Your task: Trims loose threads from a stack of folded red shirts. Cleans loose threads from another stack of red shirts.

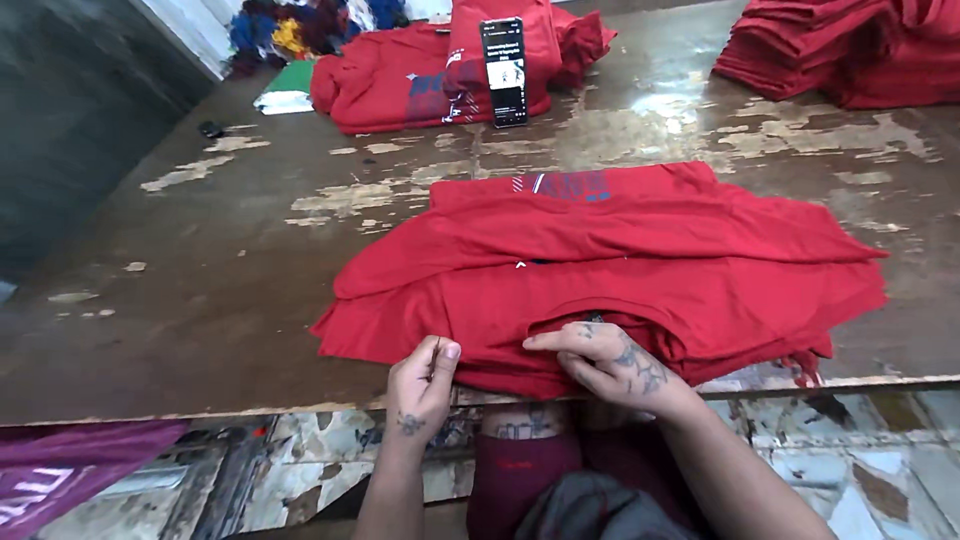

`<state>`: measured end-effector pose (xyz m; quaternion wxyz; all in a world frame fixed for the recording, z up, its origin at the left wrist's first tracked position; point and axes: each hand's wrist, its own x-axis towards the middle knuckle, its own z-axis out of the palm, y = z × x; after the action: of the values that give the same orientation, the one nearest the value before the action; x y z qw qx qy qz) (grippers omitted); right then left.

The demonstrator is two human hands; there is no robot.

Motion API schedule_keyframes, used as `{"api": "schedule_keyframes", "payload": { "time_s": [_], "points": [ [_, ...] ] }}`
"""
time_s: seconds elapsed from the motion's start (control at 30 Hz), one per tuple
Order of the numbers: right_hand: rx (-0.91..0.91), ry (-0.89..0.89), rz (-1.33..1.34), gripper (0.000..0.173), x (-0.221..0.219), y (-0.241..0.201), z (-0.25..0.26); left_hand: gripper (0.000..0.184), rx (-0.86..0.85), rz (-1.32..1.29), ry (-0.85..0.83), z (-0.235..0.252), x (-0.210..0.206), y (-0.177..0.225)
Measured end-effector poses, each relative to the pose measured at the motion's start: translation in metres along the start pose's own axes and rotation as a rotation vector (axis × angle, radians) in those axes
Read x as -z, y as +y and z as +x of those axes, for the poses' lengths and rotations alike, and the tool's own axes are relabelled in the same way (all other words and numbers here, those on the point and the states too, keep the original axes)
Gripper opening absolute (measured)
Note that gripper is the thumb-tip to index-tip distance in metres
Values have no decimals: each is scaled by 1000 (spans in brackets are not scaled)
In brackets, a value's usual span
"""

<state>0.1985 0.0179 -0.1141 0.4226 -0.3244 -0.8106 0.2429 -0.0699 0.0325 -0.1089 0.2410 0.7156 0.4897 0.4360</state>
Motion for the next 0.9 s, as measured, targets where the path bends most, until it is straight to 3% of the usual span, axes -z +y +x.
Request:
{"api": "schedule_keyframes", "payload": {
  "time_s": [0.17,0.27,0.4,0.5,0.6,0.67,0.77,0.83,0.9],
  "points": [
    [-57,-60,-201,27,-7,-11,4,32,-22,40,-25,2,1,-1],
    [63,130,-319,19,-26,-4,3,32,-6,106,-41,3,0,1],
    [154,323,-192,20,-28,0,-10,35,15,192,-84,6,0,4],
    [123,350,-103,20,-16,-20,-25,33,47,146,-70,6,0,7],
    [175,180,-77,19,7,-69,-58,26,69,3,-5,5,-1,9],
    [121,174,-149,27,31,-81,-79,21,54,-146,80,0,-2,7],
    [-139,162,-612,45,97,-28,-114,23,-111,-198,191,-6,0,11],
    [-257,144,-674,34,133,1,-139,27,-206,-123,208,0,7,18],
    [-265,154,-677,30,161,-5,-135,31,-237,-6,206,17,14,29]
  ]
}}
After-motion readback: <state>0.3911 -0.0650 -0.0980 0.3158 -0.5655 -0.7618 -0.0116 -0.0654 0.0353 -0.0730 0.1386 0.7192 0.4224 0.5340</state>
